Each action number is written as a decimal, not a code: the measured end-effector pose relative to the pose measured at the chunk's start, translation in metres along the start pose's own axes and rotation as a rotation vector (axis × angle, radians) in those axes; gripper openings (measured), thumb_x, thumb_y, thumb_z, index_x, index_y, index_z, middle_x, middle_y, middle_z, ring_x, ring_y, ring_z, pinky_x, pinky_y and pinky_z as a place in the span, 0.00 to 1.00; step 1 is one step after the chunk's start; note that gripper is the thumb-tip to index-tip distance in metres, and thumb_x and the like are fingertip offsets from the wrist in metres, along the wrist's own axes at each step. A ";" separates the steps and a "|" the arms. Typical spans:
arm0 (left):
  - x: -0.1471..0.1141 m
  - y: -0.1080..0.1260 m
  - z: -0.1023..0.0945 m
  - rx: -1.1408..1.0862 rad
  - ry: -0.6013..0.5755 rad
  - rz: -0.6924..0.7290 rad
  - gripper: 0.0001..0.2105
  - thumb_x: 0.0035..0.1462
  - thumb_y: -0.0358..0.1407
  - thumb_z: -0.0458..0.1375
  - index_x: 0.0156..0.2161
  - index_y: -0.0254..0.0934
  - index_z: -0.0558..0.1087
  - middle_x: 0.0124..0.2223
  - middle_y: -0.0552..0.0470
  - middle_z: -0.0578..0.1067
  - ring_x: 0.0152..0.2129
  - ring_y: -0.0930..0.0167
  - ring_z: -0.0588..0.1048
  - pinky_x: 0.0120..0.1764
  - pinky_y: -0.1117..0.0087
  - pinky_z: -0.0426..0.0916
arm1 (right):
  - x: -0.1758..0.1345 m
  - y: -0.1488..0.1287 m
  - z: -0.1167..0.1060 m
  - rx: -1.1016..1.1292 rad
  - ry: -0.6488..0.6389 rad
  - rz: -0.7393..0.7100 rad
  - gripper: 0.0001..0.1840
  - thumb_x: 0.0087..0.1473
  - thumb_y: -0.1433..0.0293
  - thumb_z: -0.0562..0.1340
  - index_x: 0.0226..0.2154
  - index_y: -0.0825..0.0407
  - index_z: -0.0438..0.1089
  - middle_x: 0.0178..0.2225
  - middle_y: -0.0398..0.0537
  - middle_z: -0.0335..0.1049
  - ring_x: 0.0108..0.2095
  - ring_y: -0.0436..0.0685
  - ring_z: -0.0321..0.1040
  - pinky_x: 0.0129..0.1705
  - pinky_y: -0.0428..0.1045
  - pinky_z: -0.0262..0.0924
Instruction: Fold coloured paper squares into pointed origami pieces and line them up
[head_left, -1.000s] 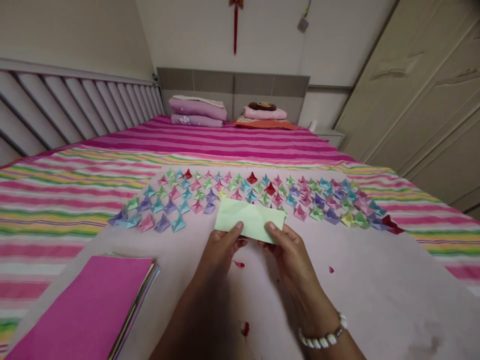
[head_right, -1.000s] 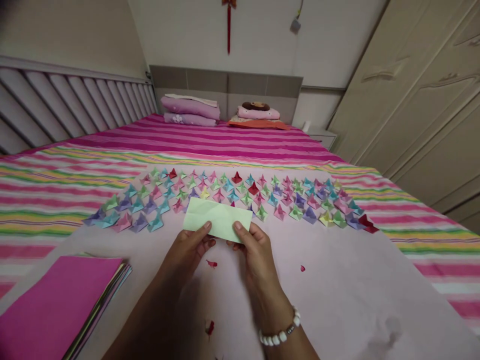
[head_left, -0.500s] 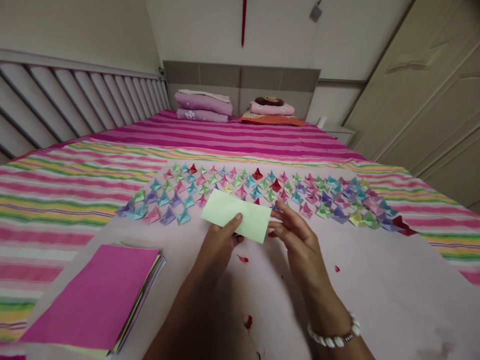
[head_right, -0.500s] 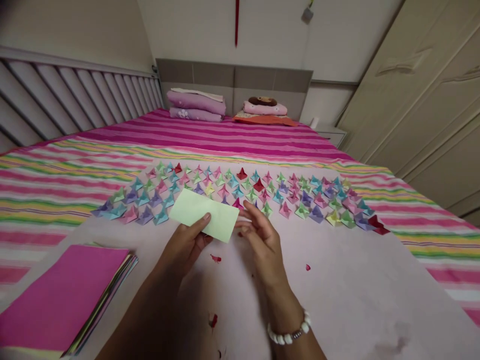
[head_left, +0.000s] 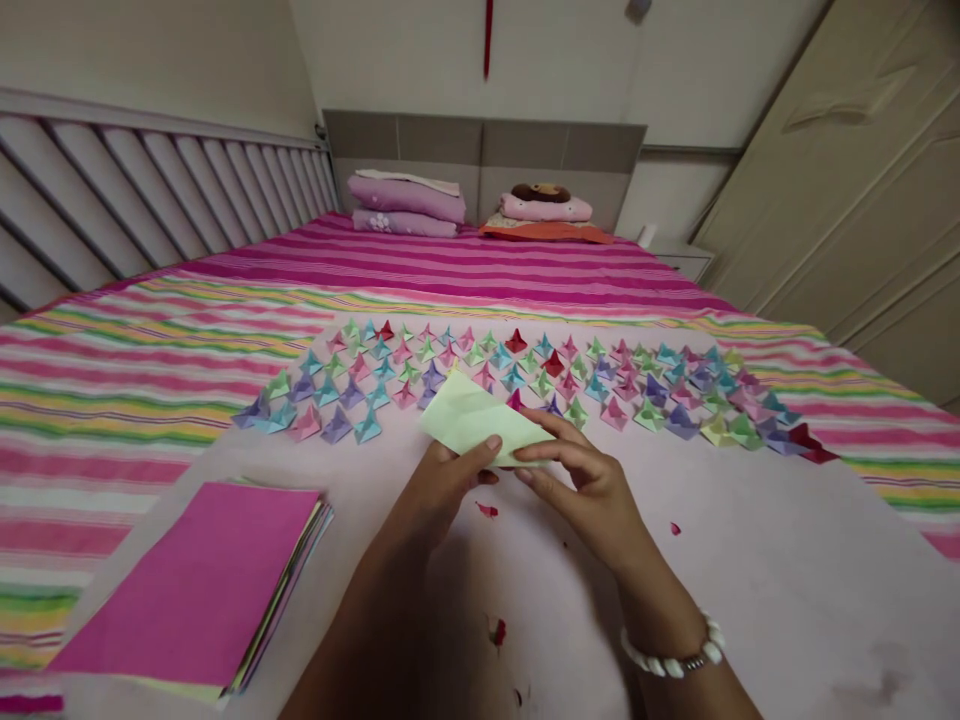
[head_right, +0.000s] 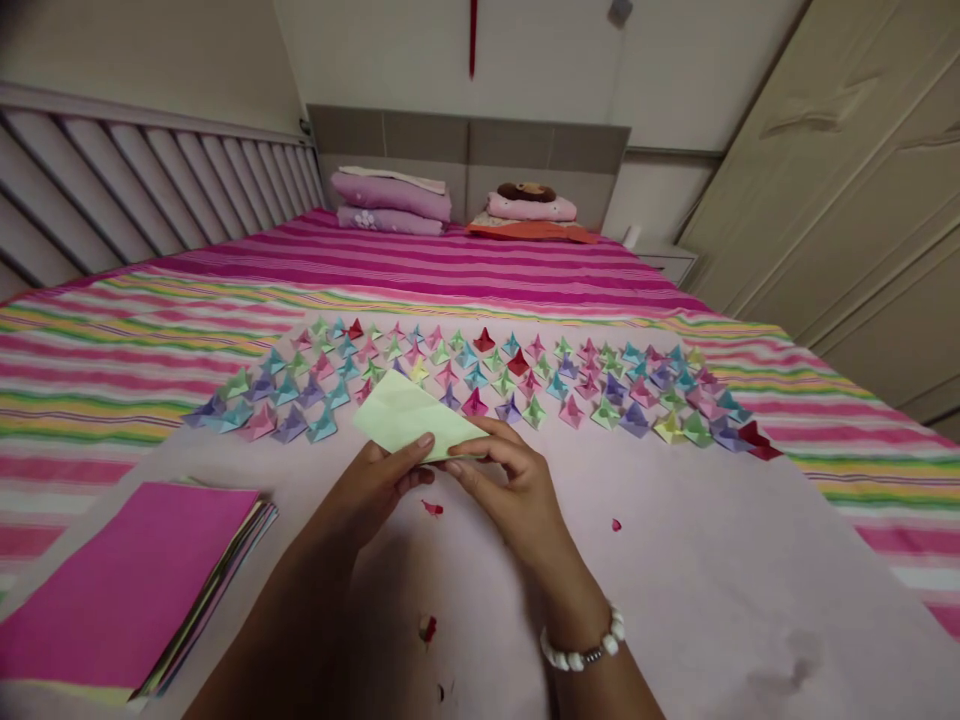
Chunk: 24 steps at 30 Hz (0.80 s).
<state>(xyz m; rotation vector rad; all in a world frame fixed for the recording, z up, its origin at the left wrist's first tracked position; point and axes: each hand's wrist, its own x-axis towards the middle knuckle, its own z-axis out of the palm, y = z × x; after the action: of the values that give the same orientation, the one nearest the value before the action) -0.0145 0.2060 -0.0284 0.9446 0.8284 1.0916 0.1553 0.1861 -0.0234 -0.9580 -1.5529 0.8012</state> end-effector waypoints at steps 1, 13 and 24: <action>-0.001 0.000 0.001 0.009 -0.018 0.003 0.15 0.52 0.43 0.65 0.42 0.36 0.77 0.39 0.47 0.79 0.34 0.70 0.74 0.34 0.72 0.66 | 0.001 -0.001 0.000 0.035 0.015 0.034 0.05 0.49 0.70 0.68 0.32 0.46 0.79 0.47 0.50 0.73 0.49 0.61 0.69 0.51 0.56 0.63; -0.001 0.001 0.006 0.176 0.033 0.060 0.12 0.48 0.43 0.66 0.33 0.35 0.79 0.29 0.52 0.76 0.25 0.73 0.69 0.30 0.72 0.63 | 0.002 -0.007 0.004 0.366 0.175 0.303 0.23 0.39 0.67 0.75 0.41 0.47 0.74 0.27 0.40 0.74 0.27 0.52 0.70 0.32 0.48 0.66; 0.003 0.001 0.010 0.048 0.073 0.117 0.14 0.42 0.37 0.70 0.32 0.34 0.73 0.29 0.53 0.77 0.28 0.71 0.75 0.35 0.69 0.68 | 0.002 0.000 0.002 0.482 0.096 0.490 0.13 0.38 0.64 0.75 0.20 0.52 0.73 0.19 0.40 0.71 0.21 0.48 0.63 0.25 0.44 0.59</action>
<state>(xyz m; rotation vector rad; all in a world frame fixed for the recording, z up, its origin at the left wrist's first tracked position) -0.0047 0.2068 -0.0241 1.0081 0.8708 1.2174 0.1532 0.1878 -0.0234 -1.0018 -0.9749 1.3775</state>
